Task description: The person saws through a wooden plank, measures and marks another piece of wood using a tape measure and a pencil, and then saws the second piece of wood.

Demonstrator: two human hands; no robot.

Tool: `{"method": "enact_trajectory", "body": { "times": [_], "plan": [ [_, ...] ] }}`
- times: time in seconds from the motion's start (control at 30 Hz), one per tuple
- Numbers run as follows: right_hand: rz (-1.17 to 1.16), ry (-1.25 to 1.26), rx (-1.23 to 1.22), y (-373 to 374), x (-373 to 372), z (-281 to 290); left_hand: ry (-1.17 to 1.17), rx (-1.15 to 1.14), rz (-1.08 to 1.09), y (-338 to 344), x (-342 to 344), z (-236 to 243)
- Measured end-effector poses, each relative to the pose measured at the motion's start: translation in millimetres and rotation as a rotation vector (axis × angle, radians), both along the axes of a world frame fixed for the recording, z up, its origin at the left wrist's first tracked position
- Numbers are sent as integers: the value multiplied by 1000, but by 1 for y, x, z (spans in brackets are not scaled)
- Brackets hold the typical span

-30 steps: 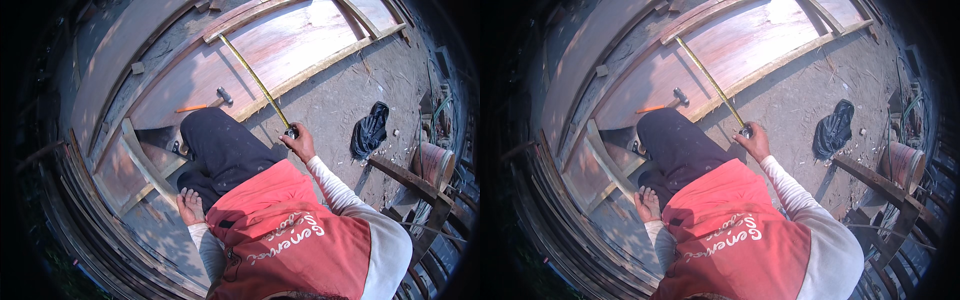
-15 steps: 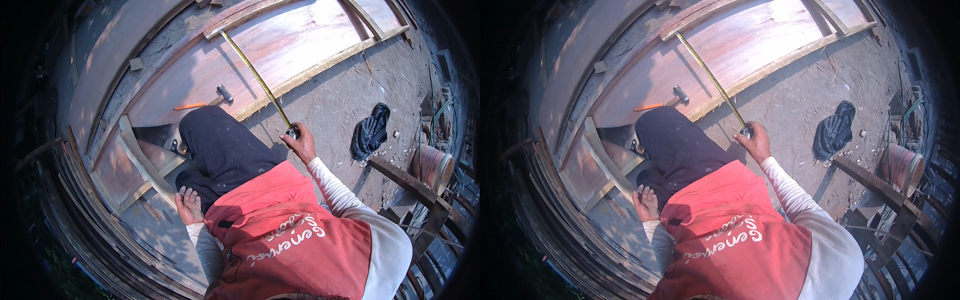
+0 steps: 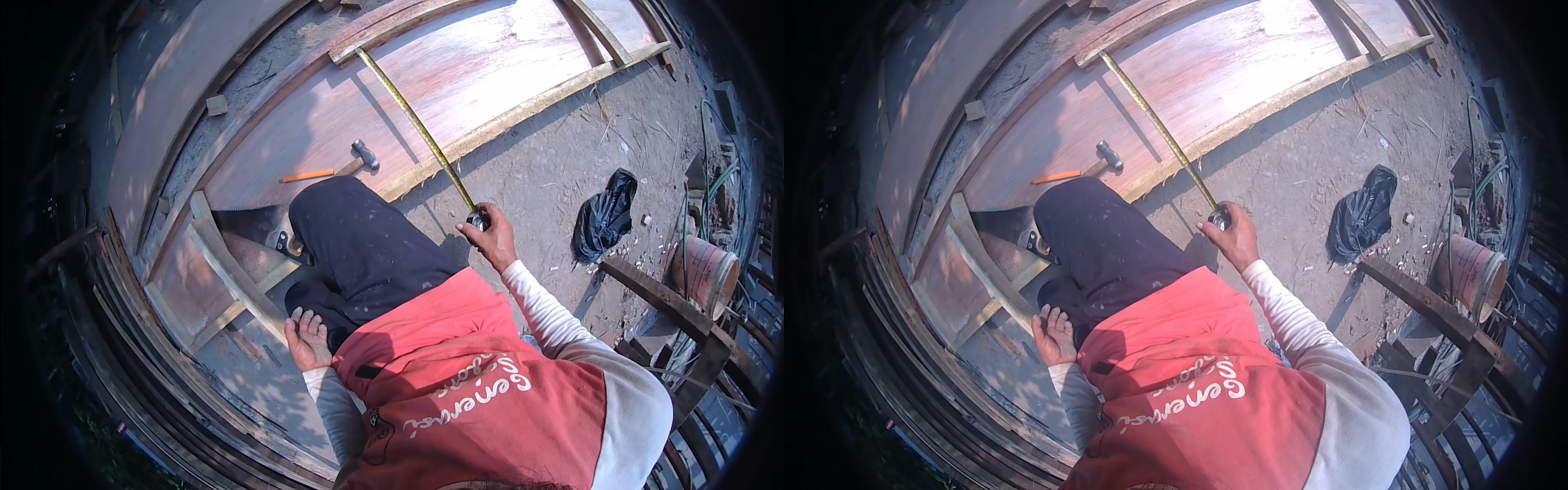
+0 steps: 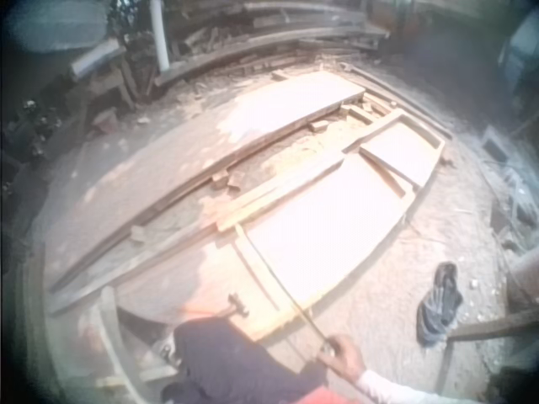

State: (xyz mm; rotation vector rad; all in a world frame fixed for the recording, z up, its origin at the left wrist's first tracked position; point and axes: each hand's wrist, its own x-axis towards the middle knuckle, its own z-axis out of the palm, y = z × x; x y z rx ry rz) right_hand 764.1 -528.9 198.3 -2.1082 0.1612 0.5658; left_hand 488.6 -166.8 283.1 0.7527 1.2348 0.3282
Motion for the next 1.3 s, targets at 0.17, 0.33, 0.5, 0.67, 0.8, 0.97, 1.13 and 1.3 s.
{"method": "enact_trajectory", "body": {
  "times": [0.17,0.33,0.5,0.67,0.8,0.97,1.13,1.3],
  "plan": [
    [-8,4,18,1,3,-1,-9,-11,-1,2,3,-2],
    [-14,0,22,2,1,2,15,-9,-4,3,2,-3],
    [-9,-19,23,1,0,2,9,7,-16,2,2,-1],
    [-6,-11,10,2,-3,6,-10,6,-9,1,0,2],
    [-9,-13,24,1,-6,6,-23,8,4,1,-3,2],
    [-10,-2,23,1,-8,7,-55,3,8,1,-8,0],
    [-14,-20,38,0,-10,9,-49,-1,1,0,-9,2],
    [-4,-32,31,1,-14,12,-84,-18,8,4,-16,3]
  ]
}}
